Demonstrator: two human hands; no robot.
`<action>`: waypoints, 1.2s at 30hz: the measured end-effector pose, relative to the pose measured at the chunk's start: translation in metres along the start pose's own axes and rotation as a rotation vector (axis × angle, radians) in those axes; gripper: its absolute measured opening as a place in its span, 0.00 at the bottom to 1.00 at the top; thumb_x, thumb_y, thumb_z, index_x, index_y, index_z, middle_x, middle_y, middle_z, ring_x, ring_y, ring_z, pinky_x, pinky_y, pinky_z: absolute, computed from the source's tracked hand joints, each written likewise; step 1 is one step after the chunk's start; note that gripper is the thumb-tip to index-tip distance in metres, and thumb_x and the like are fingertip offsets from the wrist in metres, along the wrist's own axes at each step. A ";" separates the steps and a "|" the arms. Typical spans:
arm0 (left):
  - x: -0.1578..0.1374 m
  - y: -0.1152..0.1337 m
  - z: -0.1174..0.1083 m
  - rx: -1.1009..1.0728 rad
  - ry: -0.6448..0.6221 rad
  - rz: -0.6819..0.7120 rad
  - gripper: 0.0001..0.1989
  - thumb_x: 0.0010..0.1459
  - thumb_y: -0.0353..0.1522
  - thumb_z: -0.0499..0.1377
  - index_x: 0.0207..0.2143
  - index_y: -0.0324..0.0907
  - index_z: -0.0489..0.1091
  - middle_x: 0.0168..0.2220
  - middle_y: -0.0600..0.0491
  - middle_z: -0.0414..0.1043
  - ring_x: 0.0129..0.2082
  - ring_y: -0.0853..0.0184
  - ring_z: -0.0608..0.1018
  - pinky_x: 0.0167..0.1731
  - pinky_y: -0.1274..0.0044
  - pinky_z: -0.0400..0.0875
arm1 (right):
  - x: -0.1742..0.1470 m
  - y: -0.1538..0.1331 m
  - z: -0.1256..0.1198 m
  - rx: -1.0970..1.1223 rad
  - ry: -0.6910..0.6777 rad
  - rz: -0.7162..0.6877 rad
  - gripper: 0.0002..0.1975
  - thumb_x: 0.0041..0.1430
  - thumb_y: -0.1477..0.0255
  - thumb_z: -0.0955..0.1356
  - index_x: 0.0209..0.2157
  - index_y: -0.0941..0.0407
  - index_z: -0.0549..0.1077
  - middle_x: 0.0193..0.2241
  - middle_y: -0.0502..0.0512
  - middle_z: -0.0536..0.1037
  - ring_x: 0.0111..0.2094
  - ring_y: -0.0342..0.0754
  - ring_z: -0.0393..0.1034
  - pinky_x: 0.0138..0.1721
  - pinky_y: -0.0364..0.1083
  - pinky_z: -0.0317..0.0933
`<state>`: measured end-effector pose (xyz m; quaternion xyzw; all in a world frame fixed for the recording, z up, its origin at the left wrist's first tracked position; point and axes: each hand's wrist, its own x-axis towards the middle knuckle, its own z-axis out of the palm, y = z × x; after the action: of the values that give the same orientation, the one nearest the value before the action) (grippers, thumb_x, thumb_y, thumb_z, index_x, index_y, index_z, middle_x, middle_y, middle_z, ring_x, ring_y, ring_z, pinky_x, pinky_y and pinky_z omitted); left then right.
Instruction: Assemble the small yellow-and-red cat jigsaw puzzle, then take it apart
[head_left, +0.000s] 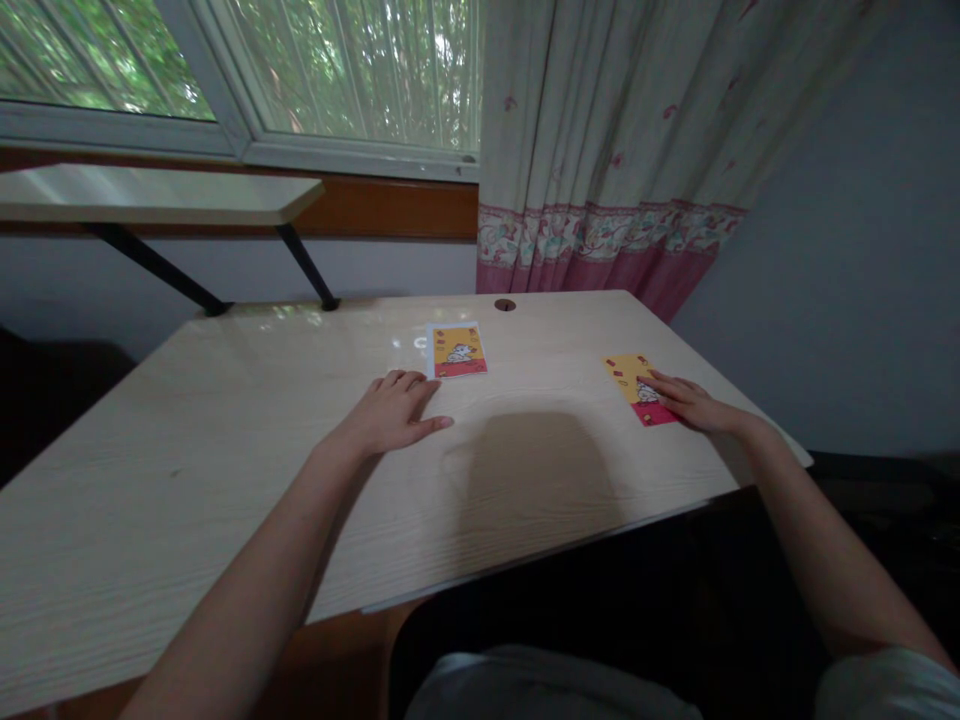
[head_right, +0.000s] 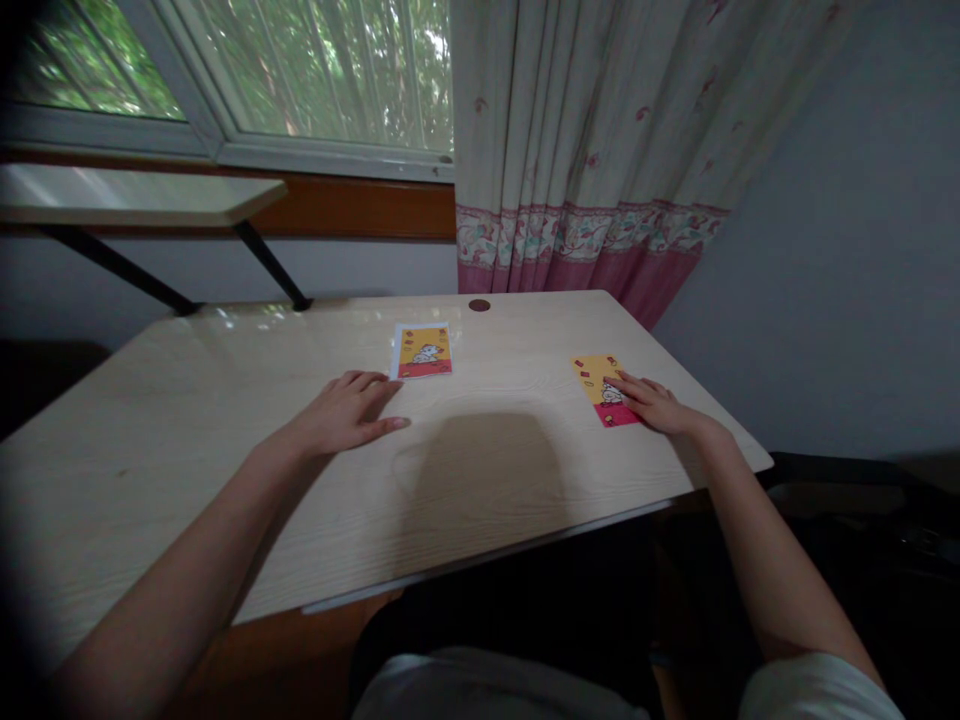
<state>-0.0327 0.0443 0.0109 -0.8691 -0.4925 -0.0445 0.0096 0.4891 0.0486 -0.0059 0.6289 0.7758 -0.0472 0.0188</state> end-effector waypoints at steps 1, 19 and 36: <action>0.000 -0.001 0.001 0.002 0.000 -0.002 0.36 0.53 0.57 0.44 0.54 0.44 0.60 0.52 0.42 0.63 0.51 0.50 0.64 0.46 0.63 0.59 | 0.000 -0.001 -0.001 0.011 -0.036 0.002 0.28 0.58 0.62 0.52 0.59 0.49 0.58 0.60 0.52 0.58 0.59 0.55 0.54 0.57 0.57 0.52; 0.001 0.001 -0.001 0.017 -0.025 -0.058 0.32 0.57 0.54 0.41 0.53 0.43 0.62 0.51 0.43 0.64 0.50 0.52 0.65 0.46 0.63 0.60 | 0.044 -0.126 -0.014 0.122 0.149 -0.340 0.23 0.61 0.70 0.54 0.55 0.56 0.64 0.56 0.57 0.65 0.57 0.50 0.57 0.58 0.53 0.50; 0.001 -0.004 0.004 -0.030 0.029 -0.098 0.25 0.60 0.48 0.43 0.47 0.42 0.67 0.48 0.45 0.67 0.46 0.56 0.69 0.45 0.65 0.63 | 0.109 -0.191 -0.008 0.050 0.036 -0.240 0.23 0.65 0.65 0.50 0.57 0.55 0.58 0.59 0.60 0.58 0.59 0.55 0.51 0.56 0.68 0.39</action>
<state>-0.0350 0.0477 0.0064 -0.8432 -0.5336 -0.0648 0.0017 0.2800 0.1168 0.0016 0.5325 0.8444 -0.0570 -0.0166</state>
